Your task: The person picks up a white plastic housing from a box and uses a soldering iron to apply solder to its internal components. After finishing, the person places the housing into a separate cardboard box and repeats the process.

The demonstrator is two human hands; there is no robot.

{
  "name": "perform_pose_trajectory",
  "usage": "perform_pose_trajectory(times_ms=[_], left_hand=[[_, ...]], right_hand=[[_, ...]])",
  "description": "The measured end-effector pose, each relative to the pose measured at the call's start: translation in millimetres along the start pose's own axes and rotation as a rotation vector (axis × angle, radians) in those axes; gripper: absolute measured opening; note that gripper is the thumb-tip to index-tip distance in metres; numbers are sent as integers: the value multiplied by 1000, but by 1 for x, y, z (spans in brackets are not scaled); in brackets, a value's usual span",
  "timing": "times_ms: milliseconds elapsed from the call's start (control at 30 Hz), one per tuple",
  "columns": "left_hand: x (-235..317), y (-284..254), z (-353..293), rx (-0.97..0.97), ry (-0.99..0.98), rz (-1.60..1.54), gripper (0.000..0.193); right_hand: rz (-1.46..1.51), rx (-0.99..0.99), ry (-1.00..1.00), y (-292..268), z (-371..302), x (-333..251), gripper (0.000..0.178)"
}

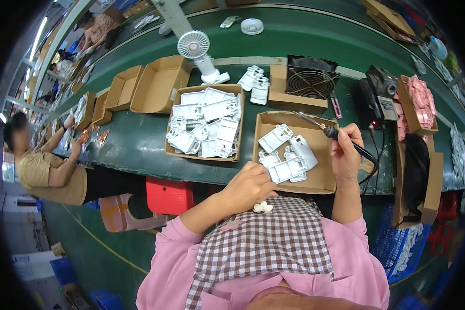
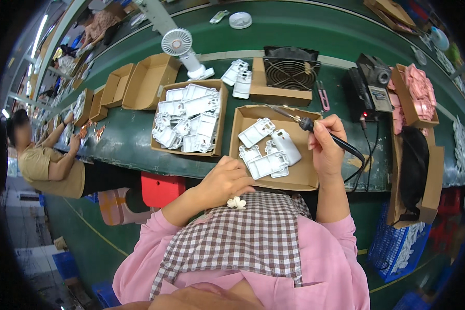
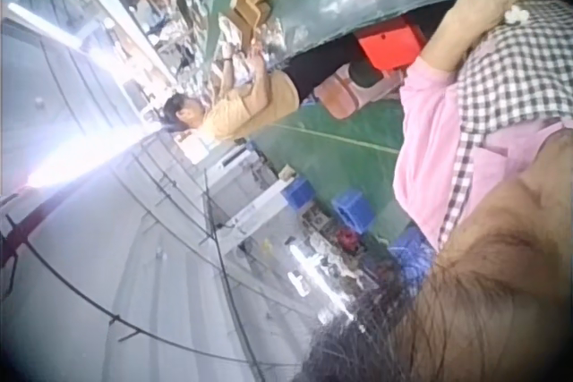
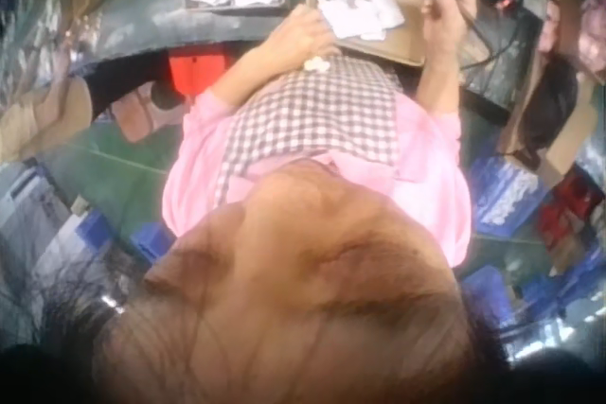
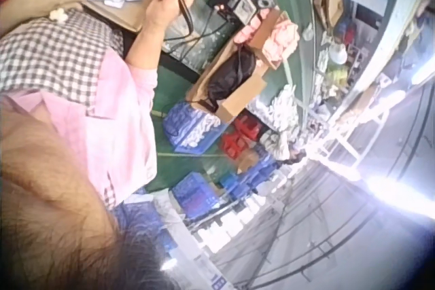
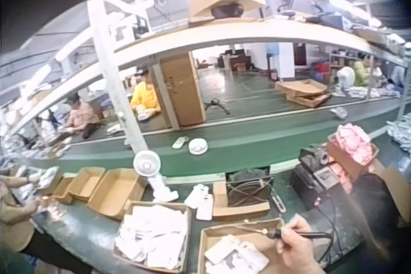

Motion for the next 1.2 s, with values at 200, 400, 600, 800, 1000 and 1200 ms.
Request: perform_pose_trajectory(times_ms=[200,400,600,800,1000,1200], left_hand=[[-76,-114,-53,190,-307,295,28],[-154,-165,-134,114,-979,339,31],[-168,-151,-157,103,-1255,553,64],[-179,-141,-169,312,-1299,247,69],[-194,-148,-192,488,-1209,-112,64],[-174,-180,-122,0,-770,193,22]], right_hand=[[-15,-24,56,-3,-2,10,15],[-22,-20,32,-3,-4,10,17],[-54,-35,37,-4,-5,12,17],[-61,-25,25,-3,-5,11,17],[-73,-25,29,-5,-4,10,17],[-70,-34,50,-6,-4,11,17]])
Point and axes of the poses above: each hand's wrist, its own z-axis towards the middle knuckle, its own y-axis out of the palm, x = y × z, the point moved 10 cm from there along z, towards the middle knuckle, and after that the axes turned 5 degrees about y, right-handed, at the moved point
